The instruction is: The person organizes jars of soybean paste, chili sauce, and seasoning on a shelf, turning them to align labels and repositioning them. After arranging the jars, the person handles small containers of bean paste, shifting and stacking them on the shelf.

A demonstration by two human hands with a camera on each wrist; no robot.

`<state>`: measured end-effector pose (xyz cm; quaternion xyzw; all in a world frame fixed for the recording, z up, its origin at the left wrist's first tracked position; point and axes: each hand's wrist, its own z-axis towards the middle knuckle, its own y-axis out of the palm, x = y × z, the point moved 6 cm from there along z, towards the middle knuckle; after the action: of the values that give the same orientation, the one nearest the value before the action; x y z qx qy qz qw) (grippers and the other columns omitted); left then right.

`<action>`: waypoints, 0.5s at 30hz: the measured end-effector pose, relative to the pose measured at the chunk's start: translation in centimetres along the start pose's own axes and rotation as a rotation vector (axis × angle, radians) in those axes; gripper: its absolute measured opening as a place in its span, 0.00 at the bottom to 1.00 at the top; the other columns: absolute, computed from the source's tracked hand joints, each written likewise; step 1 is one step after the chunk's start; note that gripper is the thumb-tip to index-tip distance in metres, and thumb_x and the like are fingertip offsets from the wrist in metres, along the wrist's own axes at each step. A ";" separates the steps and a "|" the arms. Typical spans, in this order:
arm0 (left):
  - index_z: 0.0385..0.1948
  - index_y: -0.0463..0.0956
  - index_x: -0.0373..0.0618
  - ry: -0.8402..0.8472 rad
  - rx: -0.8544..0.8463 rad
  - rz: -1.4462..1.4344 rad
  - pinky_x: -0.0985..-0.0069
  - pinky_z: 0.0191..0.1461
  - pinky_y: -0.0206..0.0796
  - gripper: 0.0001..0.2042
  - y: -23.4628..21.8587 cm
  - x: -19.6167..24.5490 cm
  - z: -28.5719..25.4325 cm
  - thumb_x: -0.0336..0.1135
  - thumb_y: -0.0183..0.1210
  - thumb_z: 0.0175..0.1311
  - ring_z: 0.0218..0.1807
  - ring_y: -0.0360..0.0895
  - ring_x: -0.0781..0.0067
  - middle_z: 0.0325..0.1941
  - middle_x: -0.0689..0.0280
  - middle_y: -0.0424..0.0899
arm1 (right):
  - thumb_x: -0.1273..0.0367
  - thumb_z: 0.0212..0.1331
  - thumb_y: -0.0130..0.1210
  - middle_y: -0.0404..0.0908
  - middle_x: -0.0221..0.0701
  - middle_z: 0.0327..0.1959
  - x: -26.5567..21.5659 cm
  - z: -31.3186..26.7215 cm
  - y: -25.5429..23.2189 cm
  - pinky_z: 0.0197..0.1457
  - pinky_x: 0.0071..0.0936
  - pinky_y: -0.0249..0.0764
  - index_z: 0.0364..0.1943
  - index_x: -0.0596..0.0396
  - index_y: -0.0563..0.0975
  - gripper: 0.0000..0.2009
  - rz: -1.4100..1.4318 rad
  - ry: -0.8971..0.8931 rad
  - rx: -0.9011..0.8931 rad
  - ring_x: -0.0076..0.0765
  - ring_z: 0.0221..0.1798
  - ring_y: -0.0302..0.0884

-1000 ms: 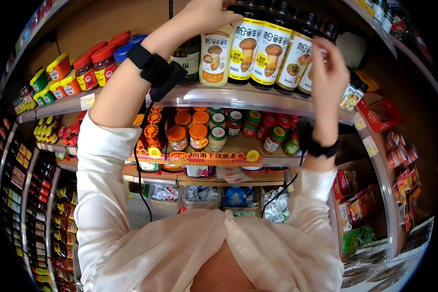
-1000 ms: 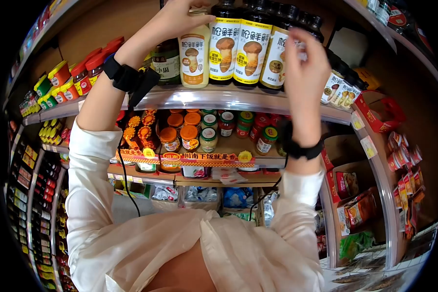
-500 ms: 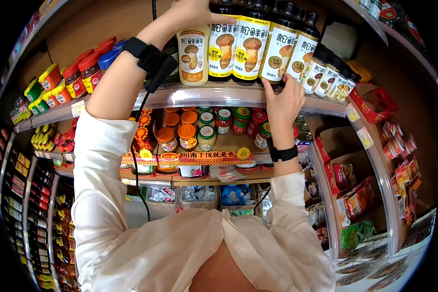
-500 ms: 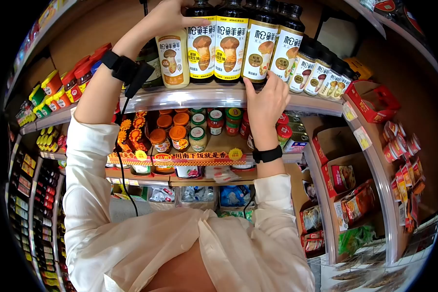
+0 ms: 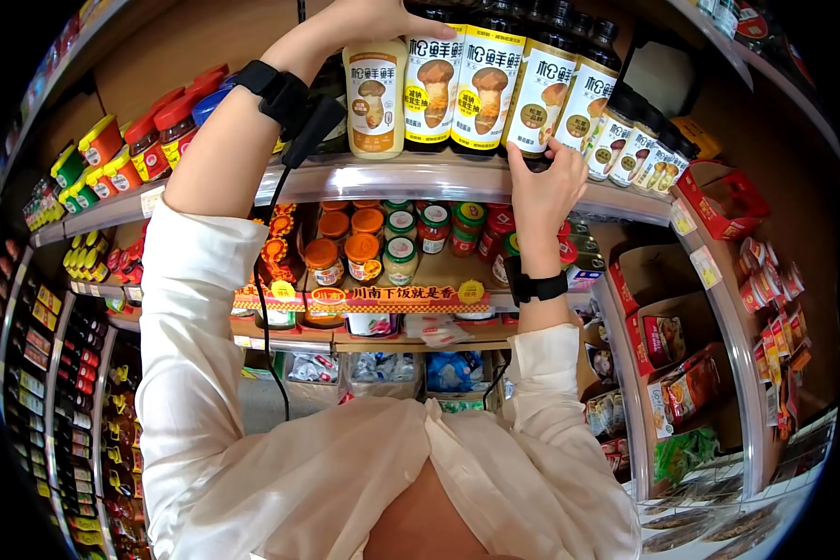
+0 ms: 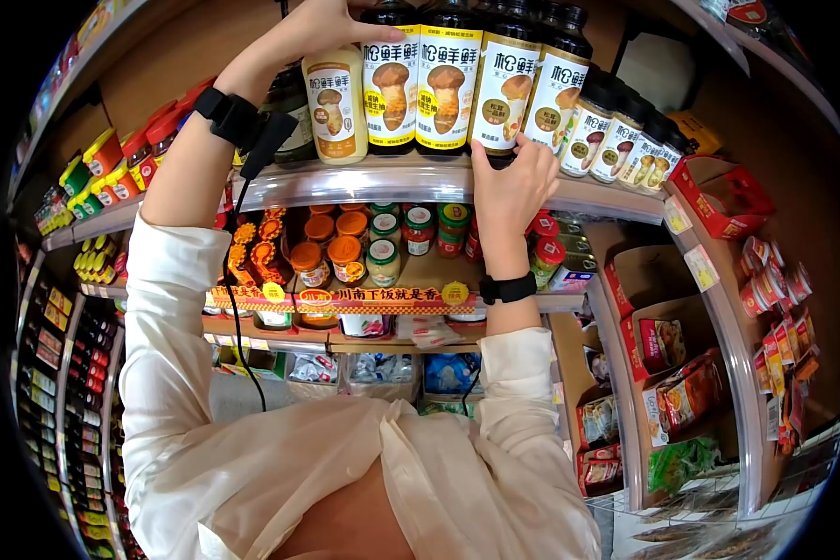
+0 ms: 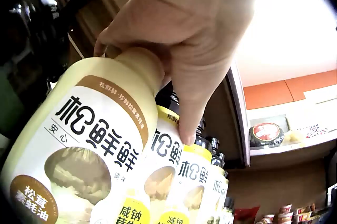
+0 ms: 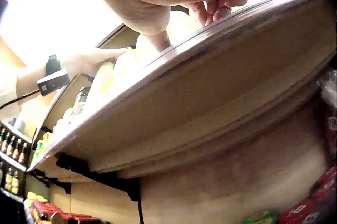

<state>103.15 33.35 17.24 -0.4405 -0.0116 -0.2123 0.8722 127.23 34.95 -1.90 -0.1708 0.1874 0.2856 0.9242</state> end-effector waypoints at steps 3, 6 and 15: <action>0.41 0.84 0.35 0.027 -0.018 -0.014 0.66 0.49 0.75 0.29 0.1 0.0 0.2 0.54 0.74 0.48 0.42 0.85 0.55 0.38 0.47 0.87 | 0.58 0.48 0.72 0.76 0.37 0.45 -0.1 -0.1 0.0 0.61 0.44 0.61 0.45 0.62 0.77 0.26 -0.001 -0.010 0.025 0.46 0.57 0.67; 0.41 0.84 0.35 0.030 -0.039 -0.009 0.67 0.49 0.75 0.29 0.2 -0.2 0.2 0.54 0.74 0.48 0.42 0.85 0.56 0.39 0.48 0.87 | 0.57 0.48 0.72 0.76 0.37 0.45 -0.1 -0.2 0.1 0.62 0.44 0.61 0.45 0.62 0.77 0.26 0.020 -0.005 0.030 0.46 0.57 0.67; 0.43 0.82 0.31 0.082 -0.034 -0.058 0.67 0.50 0.74 0.31 0.1 0.4 0.2 0.55 0.73 0.49 0.44 0.84 0.55 0.42 0.47 0.86 | 0.58 0.51 0.70 0.75 0.37 0.46 -0.2 -0.4 -0.1 0.63 0.44 0.59 0.48 0.61 0.76 0.26 -0.026 -0.035 0.021 0.45 0.57 0.67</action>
<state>103.63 33.42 17.39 -0.4457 0.0149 -0.2555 0.8578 127.05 34.63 -2.17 -0.1585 0.1721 0.2744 0.9327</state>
